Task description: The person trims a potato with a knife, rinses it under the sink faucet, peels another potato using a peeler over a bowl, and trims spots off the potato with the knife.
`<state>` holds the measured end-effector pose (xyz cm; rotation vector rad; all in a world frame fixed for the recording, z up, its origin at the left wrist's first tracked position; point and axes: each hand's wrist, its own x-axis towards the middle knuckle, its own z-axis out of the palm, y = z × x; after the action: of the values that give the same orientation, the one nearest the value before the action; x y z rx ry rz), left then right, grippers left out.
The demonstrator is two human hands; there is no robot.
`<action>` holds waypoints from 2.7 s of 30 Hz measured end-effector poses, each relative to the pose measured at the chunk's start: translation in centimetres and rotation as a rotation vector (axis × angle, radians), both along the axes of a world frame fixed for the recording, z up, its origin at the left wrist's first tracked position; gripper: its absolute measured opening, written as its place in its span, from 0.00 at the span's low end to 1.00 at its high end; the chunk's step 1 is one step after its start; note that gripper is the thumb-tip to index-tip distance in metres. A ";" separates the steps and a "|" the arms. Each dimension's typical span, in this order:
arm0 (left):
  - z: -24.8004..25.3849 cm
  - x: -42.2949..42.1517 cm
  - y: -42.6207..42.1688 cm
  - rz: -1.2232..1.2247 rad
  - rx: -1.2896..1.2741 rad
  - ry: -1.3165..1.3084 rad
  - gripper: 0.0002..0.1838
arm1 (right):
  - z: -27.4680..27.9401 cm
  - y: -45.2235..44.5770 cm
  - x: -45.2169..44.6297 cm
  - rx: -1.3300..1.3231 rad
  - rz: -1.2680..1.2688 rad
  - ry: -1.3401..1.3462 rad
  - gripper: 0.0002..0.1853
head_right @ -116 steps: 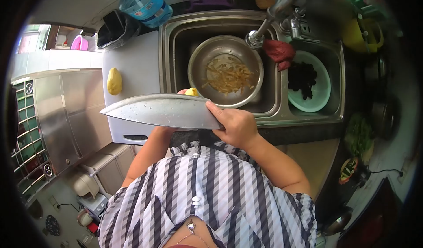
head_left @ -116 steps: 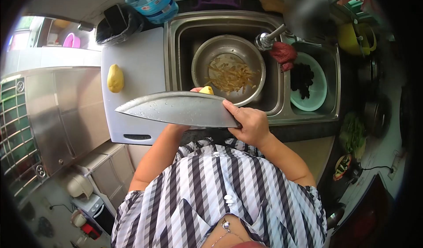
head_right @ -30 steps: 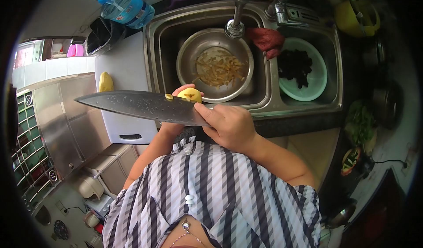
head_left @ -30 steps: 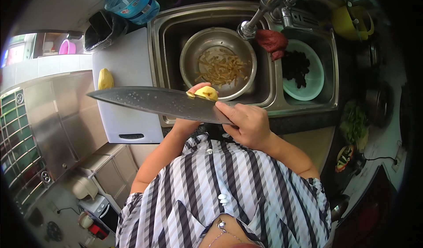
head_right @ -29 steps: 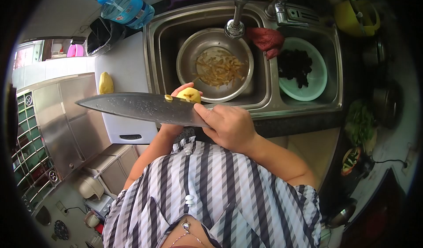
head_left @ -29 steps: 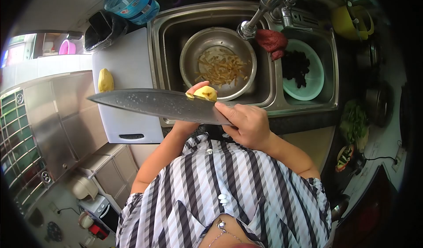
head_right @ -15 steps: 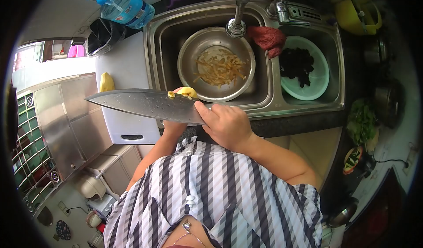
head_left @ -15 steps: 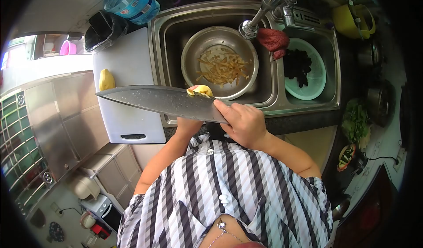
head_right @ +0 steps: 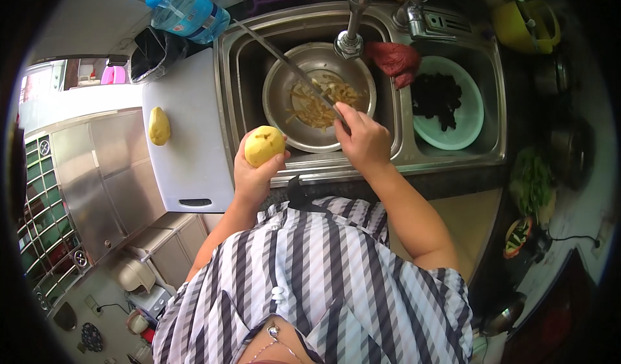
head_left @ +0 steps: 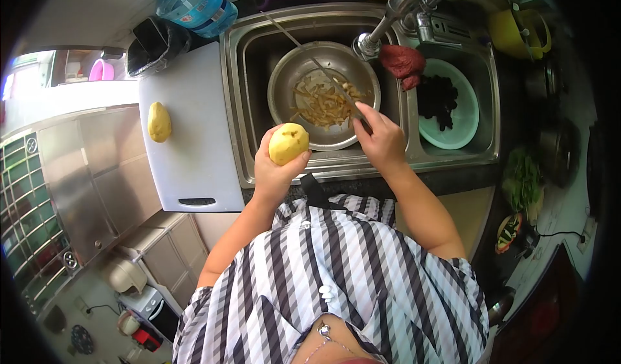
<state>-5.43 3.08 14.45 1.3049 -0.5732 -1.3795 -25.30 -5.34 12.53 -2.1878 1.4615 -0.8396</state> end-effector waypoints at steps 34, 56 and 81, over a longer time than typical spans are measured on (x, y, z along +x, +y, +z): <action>0.5 -0.1 0.3 0.004 -0.006 -0.187 0.28 | 0.0 0.7 0.6 -0.153 0.134 0.273 0.21; -2.7 -0.3 0.0 0.091 -0.089 -0.286 0.24 | 5.6 4.9 3.3 0.024 0.357 -0.017 0.25; -2.2 1.9 0.0 0.090 -0.037 0.451 0.26 | 4.0 2.9 3.5 0.132 0.237 -0.094 0.18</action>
<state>-3.50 3.11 12.22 0.9340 -0.2286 -1.5176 -21.78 -2.39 16.57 -2.1391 1.1517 -0.7323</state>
